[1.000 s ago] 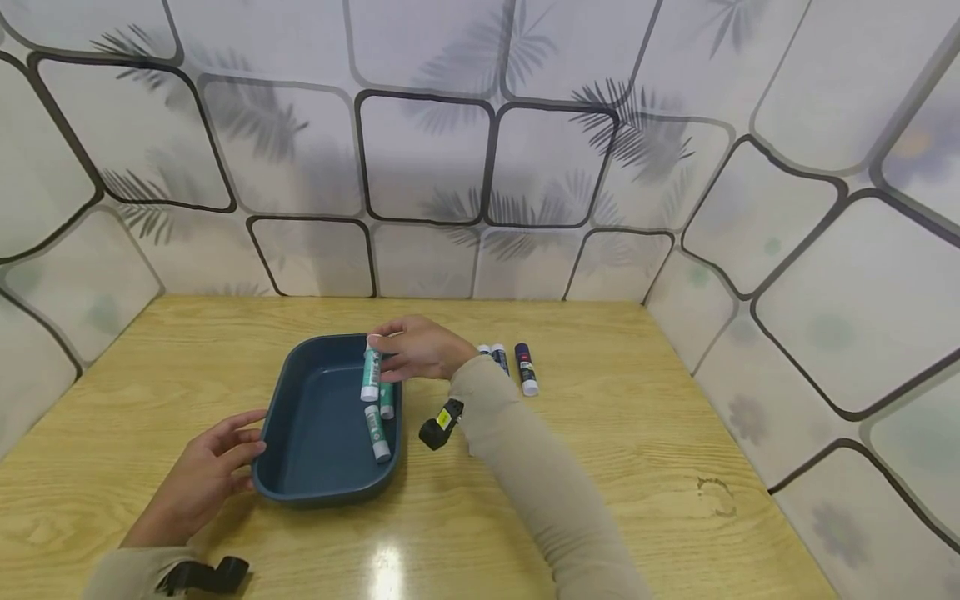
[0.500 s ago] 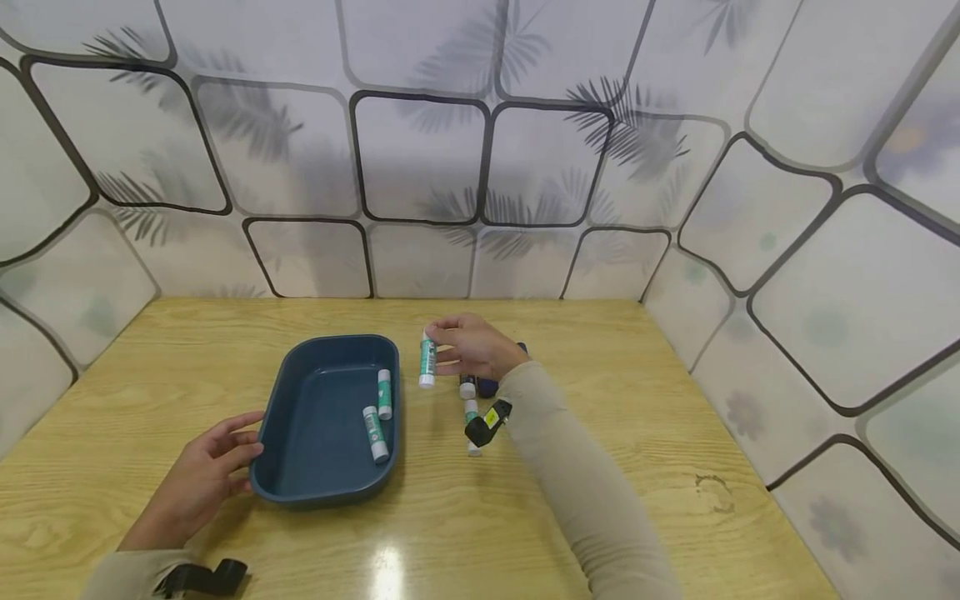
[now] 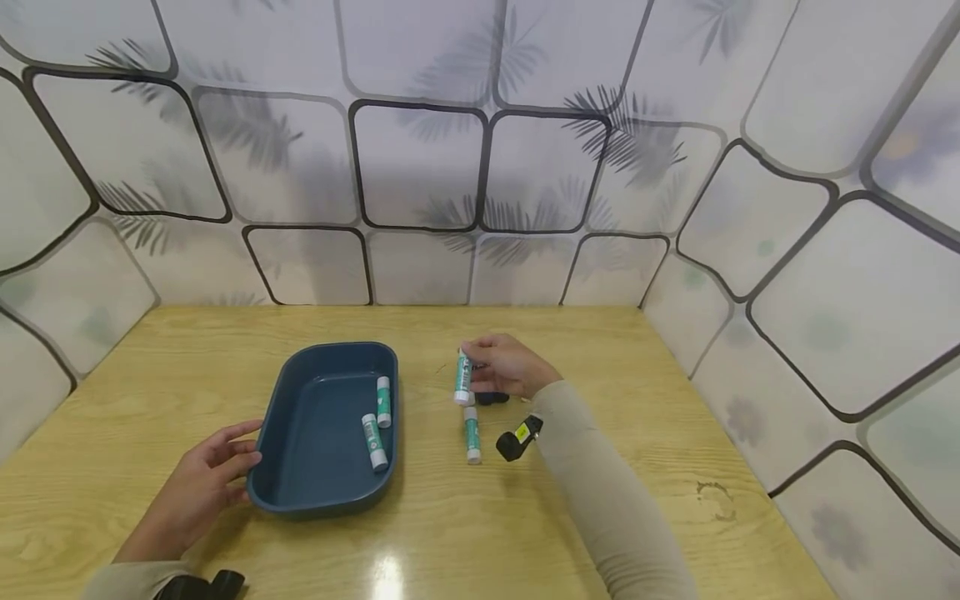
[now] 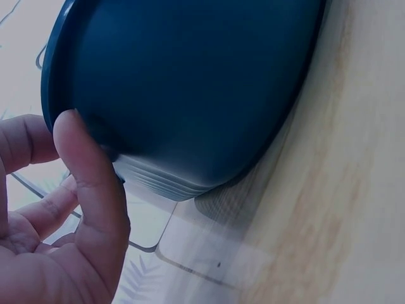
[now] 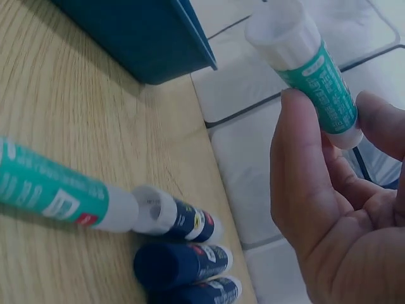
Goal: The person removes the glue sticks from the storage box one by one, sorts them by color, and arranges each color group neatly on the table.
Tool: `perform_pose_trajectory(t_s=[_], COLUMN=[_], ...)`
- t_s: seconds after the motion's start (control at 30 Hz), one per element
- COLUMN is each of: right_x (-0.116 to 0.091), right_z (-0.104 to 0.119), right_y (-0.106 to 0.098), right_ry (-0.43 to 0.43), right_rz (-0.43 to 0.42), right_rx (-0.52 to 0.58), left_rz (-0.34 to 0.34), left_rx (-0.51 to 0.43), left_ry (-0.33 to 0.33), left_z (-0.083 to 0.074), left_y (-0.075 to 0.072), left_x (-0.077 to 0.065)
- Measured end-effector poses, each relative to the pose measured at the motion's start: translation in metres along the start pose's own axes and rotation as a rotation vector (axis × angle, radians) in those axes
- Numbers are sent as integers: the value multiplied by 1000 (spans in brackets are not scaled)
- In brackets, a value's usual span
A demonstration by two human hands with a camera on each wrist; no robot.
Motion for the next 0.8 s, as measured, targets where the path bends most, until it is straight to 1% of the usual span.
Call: perform_pose_trajectory(t_s=[0.13, 0.23, 0.4, 0.6, 0.8], right_x=[-1, -2, -5, -10, -17], right_z=[-4, -7, -13, -24, -32], right_y=[-6, -9, -16, -24, -31], right_ry=[-6, -4, 13, 48, 59], right_rz=[12, 30, 25, 30, 23], right_rx=[-19, -32, -35, -9, 15], left_rz=[8, 8, 7, -3, -10], left_rx=[6, 21, 14, 15, 26], left_ry=[4, -7, -12, -1, -11], left_z=[0, 0, 0, -2, -1], left_y=[-1, -1, -2, -1, -1], left_x=[1, 1, 0, -1, -1])
Point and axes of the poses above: each hand's wrist, its own x-axis towards the middle knuckle, its own y-axis out of the palm, z = x × y, the point moved 3 cm from there along x, towards the middle knuckle, and after that the axes turned 9 degrees about y, right-handed, at the moved point
